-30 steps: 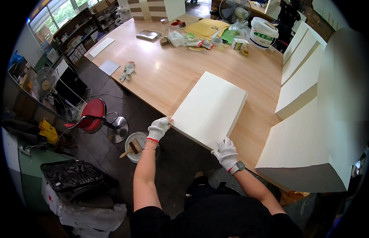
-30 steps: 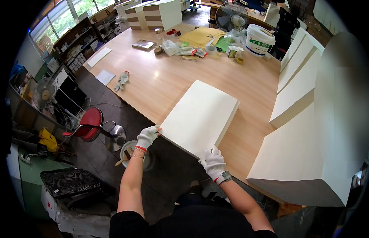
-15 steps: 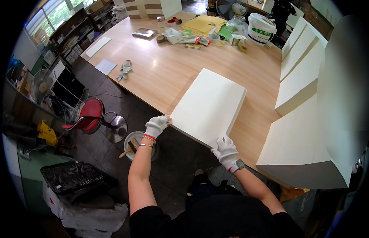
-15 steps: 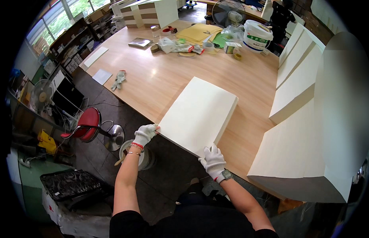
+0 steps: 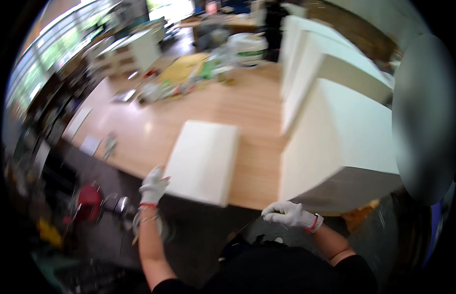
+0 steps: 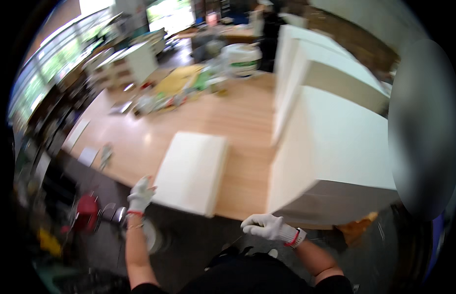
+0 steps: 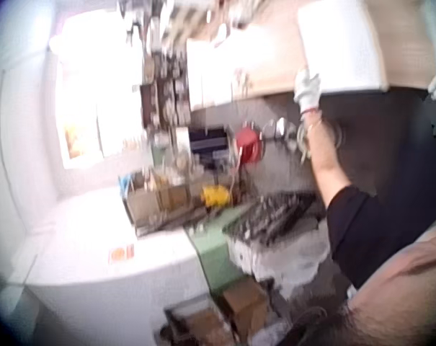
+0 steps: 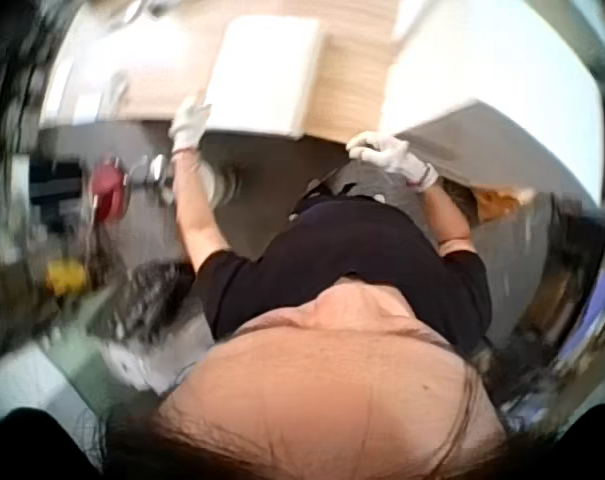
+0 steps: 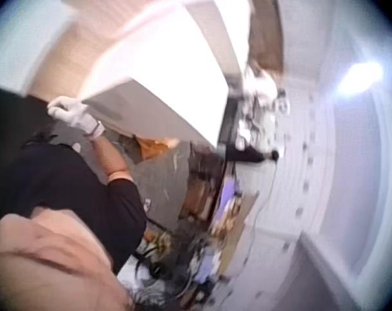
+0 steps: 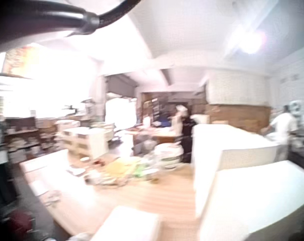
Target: The person repeatedly picks up white rectangular panels from a table and places them onto a stack of similar panels. The person wears white gloves and handles the panels one at a time in a repetitive loop.
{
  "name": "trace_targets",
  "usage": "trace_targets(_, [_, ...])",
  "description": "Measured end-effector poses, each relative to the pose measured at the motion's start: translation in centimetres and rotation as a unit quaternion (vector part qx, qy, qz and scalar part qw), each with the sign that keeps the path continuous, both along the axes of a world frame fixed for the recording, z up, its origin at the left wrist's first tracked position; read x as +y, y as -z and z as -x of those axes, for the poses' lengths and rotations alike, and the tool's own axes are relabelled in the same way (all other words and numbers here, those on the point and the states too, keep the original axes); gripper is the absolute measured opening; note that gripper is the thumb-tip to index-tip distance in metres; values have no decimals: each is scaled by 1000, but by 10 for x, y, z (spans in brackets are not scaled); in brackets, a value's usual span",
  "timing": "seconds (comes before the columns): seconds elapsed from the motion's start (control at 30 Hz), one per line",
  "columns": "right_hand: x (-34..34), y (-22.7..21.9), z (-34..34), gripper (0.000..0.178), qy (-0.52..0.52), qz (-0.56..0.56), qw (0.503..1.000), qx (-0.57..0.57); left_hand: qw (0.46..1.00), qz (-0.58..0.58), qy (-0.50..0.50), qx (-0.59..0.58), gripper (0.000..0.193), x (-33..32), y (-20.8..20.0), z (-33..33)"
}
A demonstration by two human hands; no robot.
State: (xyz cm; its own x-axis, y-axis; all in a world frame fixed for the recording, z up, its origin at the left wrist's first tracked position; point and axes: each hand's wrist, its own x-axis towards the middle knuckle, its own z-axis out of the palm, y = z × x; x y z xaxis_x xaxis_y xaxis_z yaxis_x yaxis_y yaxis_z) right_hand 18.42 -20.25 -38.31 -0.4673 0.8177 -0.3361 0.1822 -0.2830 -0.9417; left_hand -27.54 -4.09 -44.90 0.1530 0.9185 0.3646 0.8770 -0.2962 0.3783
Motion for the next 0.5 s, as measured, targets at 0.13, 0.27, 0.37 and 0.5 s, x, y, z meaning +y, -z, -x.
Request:
trace_targets(0.13, [-40, -143, -91, 17, 107, -447, 886, -51, 981, -102, 149, -77, 44, 11, -129, -92])
trace_targets(0.27, [-80, -182, -191, 18, 431, -667, 603, -77, 911, -185, 355, -102, 40, -31, -262, -228])
trace_targets(0.37, [-107, -187, -260, 23, 555, -573, 484, -361, 817, -269, 509, -14, 38, -60, -327, -343])
trace_targets(0.5, [-109, -187, -269, 30, 592, -357, 630, -353, 727, -226, 645, 59, 39, -95, -361, -450])
